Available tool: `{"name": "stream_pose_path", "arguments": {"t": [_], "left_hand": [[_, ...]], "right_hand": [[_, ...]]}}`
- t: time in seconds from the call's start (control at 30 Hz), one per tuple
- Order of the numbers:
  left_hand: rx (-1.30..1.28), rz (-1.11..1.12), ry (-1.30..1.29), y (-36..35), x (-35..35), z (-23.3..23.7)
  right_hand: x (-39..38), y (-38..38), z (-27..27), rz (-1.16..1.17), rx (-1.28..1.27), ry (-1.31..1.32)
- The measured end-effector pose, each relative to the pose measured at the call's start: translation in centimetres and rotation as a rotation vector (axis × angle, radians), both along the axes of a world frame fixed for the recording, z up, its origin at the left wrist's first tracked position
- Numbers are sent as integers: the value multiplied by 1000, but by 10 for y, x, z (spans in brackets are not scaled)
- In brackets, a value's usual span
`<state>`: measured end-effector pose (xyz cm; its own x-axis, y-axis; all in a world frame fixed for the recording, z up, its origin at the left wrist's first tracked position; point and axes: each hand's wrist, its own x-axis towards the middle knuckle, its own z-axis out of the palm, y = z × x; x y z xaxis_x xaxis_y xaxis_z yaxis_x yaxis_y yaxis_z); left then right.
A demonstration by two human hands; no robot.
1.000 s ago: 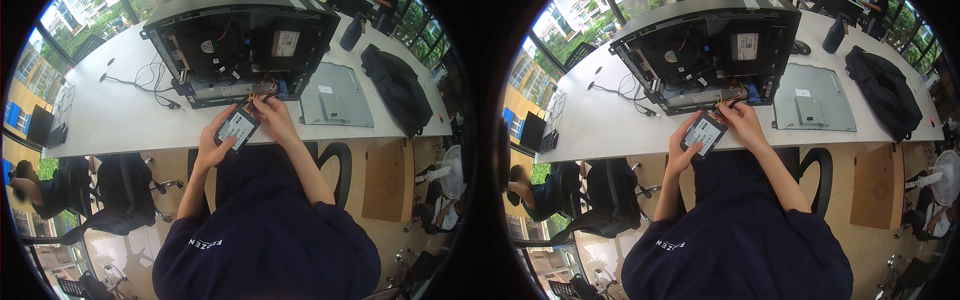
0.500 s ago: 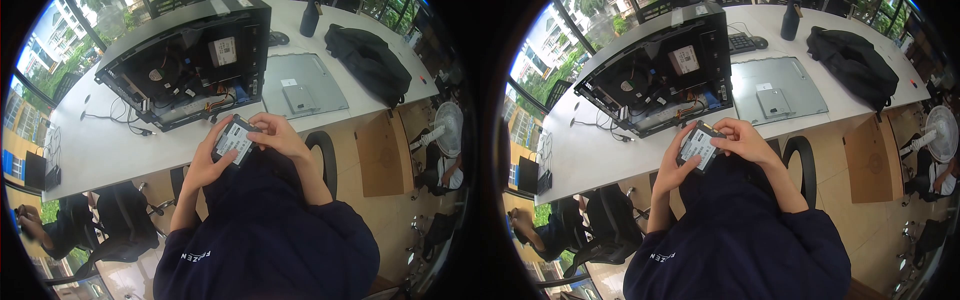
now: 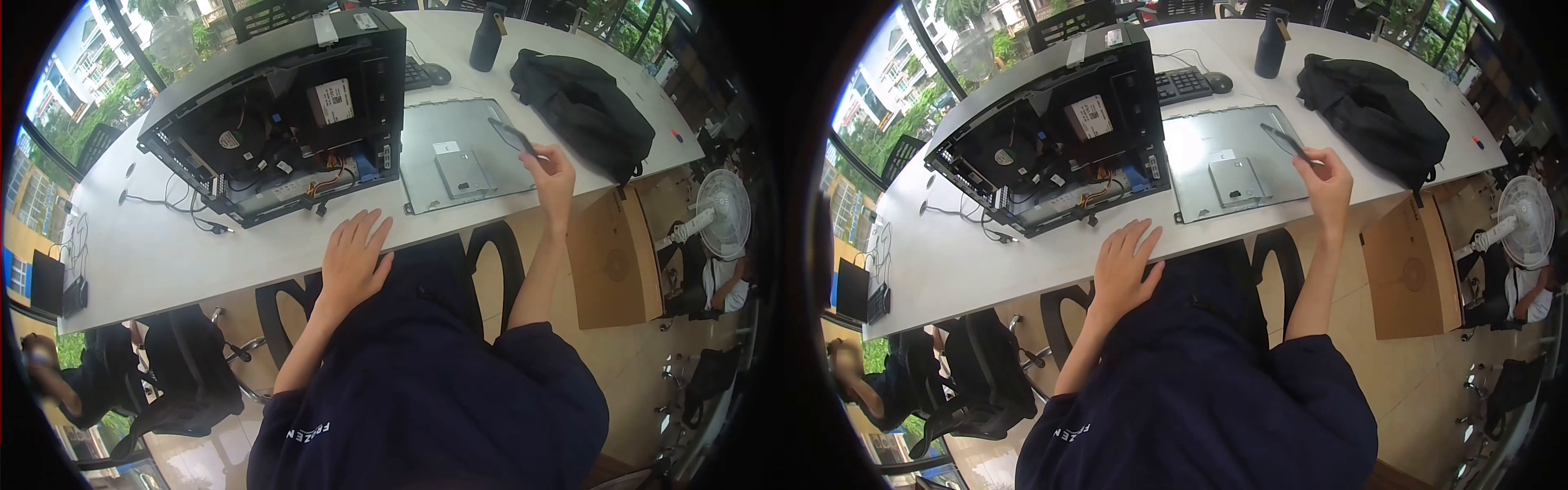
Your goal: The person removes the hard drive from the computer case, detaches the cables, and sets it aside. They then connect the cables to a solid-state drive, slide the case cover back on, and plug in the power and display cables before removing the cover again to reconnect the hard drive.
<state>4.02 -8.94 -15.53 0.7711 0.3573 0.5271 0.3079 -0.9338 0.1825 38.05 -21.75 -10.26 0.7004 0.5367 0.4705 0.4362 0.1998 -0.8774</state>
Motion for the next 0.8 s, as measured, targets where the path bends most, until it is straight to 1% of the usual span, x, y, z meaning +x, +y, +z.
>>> {"name": "stream_pose_path", "arguments": {"t": [0.07, 0.13, 0.2, 0.4, 0.53, 0.6, 0.63, 0.7, 0.73, 0.8], "left_hand": [[-14, 0, 0, -1, -1, 1], [-8, 11, 2, -3, -1, 1], [1, 14, 5, -2, 0, 0], [0, 16, -13, -2, 1, 0], [7, 15, -12, -2, 1, -1], [9, 17, -12, -1, 0, -1], [5, 16, -3, -1, 0, -2], [-1, 11, 3, -1, 0, -3], [-2, 8, -3, 0, 0, -4], [1, 2, -11, 1, 0, -5]], "right_hand": [[0, 8, -10, -160, -137, -118], [4, 14, -20, -162, -137, -101], [12, 16, -29, -90, -163, -84], [25, 13, -43, -151, -218, -192], [24, 6, -41, -170, -270, -148], [24, 4, -42, -205, -297, -303], [22, 3, -44, -206, -297, -303], [15, 2, -36, -210, -339, -183], [16, 1, -40, -214, -340, -184], [21, 2, -51, -196, -341, -298]]}}
